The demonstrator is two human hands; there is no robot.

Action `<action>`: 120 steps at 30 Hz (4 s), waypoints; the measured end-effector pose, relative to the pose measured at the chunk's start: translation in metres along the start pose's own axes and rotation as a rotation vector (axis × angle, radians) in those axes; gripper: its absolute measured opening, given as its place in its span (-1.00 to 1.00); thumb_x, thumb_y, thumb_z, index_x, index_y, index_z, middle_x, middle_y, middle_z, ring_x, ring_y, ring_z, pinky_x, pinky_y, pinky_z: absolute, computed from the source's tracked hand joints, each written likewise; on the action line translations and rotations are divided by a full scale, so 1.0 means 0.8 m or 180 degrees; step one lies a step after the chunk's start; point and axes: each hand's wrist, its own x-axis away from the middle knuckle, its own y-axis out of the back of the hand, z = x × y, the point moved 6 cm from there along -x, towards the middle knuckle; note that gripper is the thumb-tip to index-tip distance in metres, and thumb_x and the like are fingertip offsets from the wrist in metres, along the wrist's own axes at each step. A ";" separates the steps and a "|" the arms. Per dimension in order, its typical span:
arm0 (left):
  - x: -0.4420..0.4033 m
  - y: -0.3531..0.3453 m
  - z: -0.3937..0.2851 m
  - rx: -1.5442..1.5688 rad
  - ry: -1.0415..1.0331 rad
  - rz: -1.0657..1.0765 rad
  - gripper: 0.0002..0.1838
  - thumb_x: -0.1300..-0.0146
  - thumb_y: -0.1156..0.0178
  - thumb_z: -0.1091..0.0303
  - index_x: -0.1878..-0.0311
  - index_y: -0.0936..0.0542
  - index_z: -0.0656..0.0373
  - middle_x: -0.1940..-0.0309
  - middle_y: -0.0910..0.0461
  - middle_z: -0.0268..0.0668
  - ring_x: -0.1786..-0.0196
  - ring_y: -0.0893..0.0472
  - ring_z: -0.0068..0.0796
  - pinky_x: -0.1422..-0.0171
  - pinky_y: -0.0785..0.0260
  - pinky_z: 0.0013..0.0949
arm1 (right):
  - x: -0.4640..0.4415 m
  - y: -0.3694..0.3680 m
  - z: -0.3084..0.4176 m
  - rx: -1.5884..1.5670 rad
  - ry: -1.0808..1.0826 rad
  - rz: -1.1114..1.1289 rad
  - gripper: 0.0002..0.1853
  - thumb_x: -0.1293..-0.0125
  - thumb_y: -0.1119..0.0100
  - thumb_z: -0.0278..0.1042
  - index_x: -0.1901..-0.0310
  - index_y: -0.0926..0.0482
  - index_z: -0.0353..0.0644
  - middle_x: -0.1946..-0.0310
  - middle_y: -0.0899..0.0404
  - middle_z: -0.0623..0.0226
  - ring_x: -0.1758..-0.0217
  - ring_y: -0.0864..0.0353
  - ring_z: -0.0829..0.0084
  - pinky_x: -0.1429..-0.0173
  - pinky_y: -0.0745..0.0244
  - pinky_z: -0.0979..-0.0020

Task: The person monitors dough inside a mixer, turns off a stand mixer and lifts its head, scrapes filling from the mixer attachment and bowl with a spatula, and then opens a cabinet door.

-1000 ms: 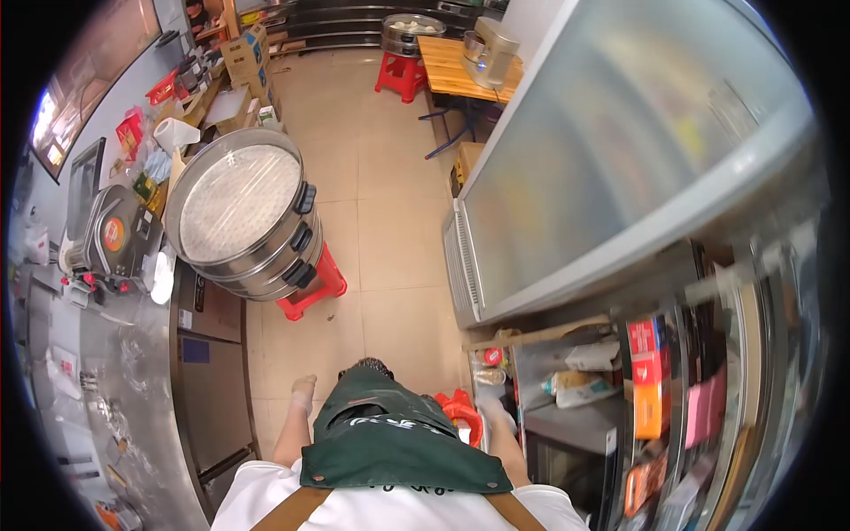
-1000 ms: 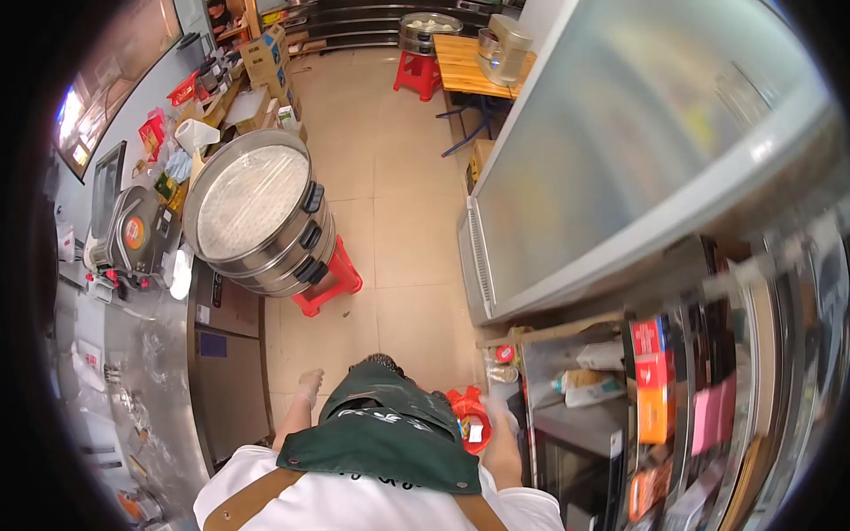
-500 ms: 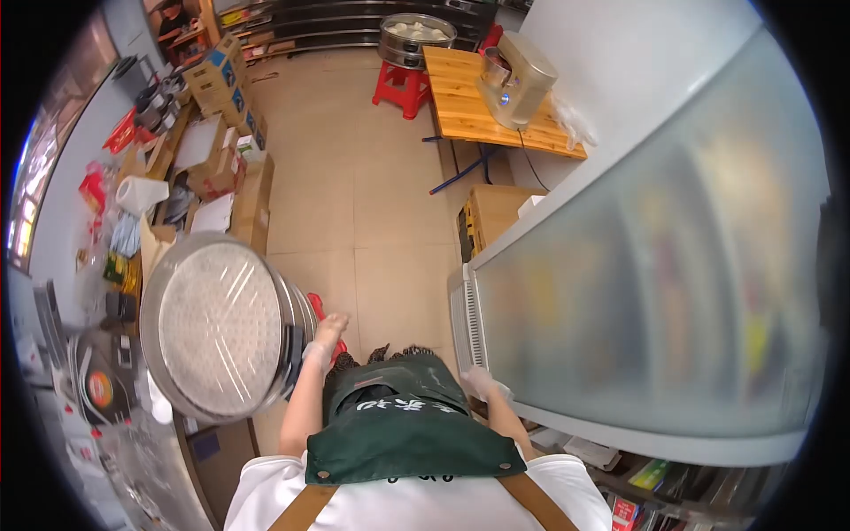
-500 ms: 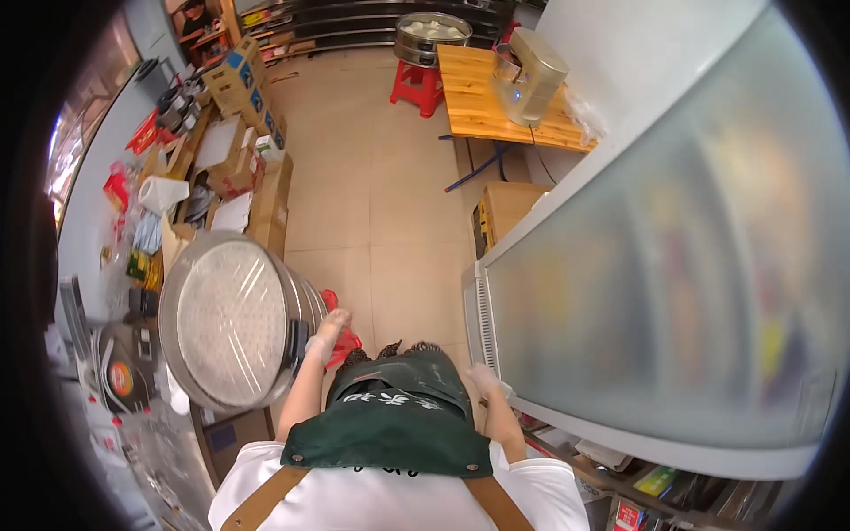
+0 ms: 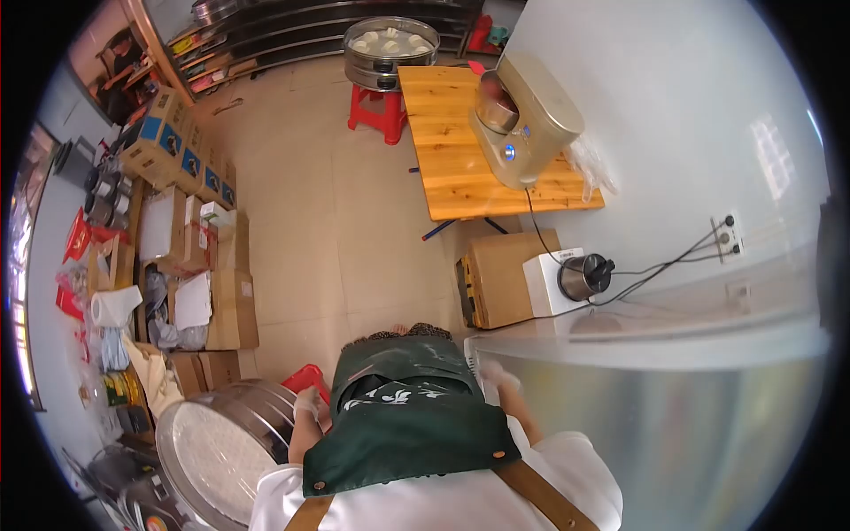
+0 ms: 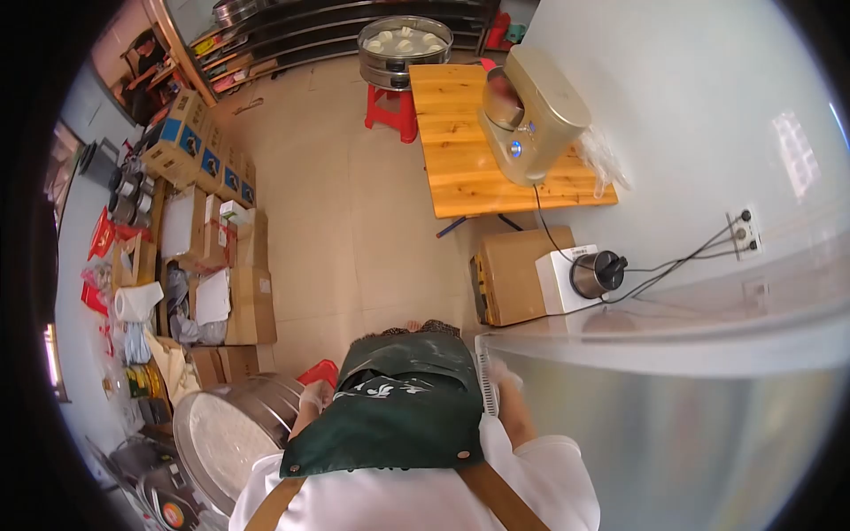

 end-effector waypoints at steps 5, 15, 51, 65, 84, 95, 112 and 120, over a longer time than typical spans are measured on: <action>0.111 -0.017 -0.108 -0.0239 0.0507 -0.0226 -0.66 -0.27 -0.16 0.01 0.46 -0.54 0.07 0.58 -0.49 -0.36 0.53 -0.45 -0.43 0.50 -0.22 -0.33 | -0.197 0.260 -0.012 0.0468 0.0619 -0.1368 -0.79 -0.26 -0.09 -0.30 0.26 -0.68 -0.20 0.24 -0.68 0.03 0.11 -0.70 0.06 0.09 -0.62 0.16; -0.121 -0.010 -0.462 -0.2325 -0.0726 0.0146 -0.69 -0.28 -0.10 0.02 0.43 -0.55 0.03 0.54 -0.50 -0.39 0.49 -0.46 -0.50 0.46 -0.23 -0.34 | -0.317 0.482 0.054 -0.2022 0.0289 -0.2386 -0.72 -0.28 -0.03 -0.16 0.28 -0.57 -0.22 0.22 -0.65 0.03 0.07 -0.63 0.01 -0.06 -0.51 0.13; 0.389 -1.023 -1.213 -0.3081 -0.5836 0.3490 -0.41 -0.34 -0.14 0.00 -0.30 -0.47 0.22 -0.29 -0.43 -0.07 -0.36 -0.39 -0.21 -0.40 -0.23 -0.25 | -0.388 0.635 -0.144 -0.8923 -0.1554 -0.5346 -0.41 -0.42 -0.04 0.17 -0.15 -0.45 -0.25 -0.04 -0.60 0.02 -0.07 -0.60 0.10 -0.07 -0.51 0.17; 0.392 -1.064 -1.192 -0.3448 -0.6158 0.3166 -0.36 -0.16 -0.33 0.02 -0.28 -0.50 0.09 -0.17 -0.51 0.00 -0.26 -0.46 -0.04 -0.35 -0.29 -0.11 | -0.362 0.651 -0.113 -0.8751 -0.2105 -0.5758 -0.49 -0.44 -0.07 0.07 -0.11 -0.44 -0.27 0.04 -0.59 0.13 0.01 -0.59 0.22 -0.07 -0.50 0.27; 0.380 -1.073 -1.190 -0.3224 -0.6026 0.3412 -0.30 -0.11 -0.39 0.05 -0.29 -0.46 0.16 -0.15 -0.49 -0.07 -0.24 -0.43 -0.09 -0.29 -0.36 -0.12 | -0.384 0.590 0.154 -0.8388 -0.4051 -0.4255 -0.61 -0.38 -0.18 -0.15 -0.10 -0.54 -0.24 0.20 -0.69 0.24 0.26 -0.70 0.41 0.24 -0.54 0.43; 0.378 -1.071 -1.191 -0.3150 -0.5697 0.3610 -0.34 -0.14 -0.37 0.09 -0.30 -0.46 0.13 -0.15 -0.48 -0.07 -0.20 -0.49 -0.08 -0.28 -0.36 -0.14 | -0.330 0.674 -0.033 -0.7329 -0.3263 -0.5587 -0.54 -0.46 -0.05 -0.02 -0.11 -0.51 -0.28 0.07 -0.62 0.19 0.01 -0.64 0.36 -0.07 -0.53 0.33; 0.374 -1.076 -1.191 -0.3068 -0.5239 0.3801 -0.36 -0.16 -0.37 0.17 -0.30 -0.47 0.19 -0.20 -0.47 -0.05 -0.23 -0.50 -0.13 -0.34 -0.32 -0.20 | -0.366 0.644 -0.131 -0.8210 -0.3143 -0.6110 -0.64 -0.41 -0.17 -0.09 -0.02 -0.50 -0.23 0.14 -0.65 0.30 0.17 -0.69 0.40 0.24 -0.55 0.38; 0.381 -1.066 -1.190 -0.3130 -0.5018 0.3733 -0.37 -0.18 -0.34 0.16 -0.31 -0.47 0.12 -0.22 -0.44 -0.09 -0.27 -0.47 -0.16 -0.36 -0.30 -0.22 | -0.385 0.633 -0.142 -0.8495 -0.2691 -0.6166 -0.69 -0.46 -0.11 -0.11 0.00 -0.51 -0.20 0.15 -0.65 0.21 0.13 -0.68 0.26 0.15 -0.55 0.28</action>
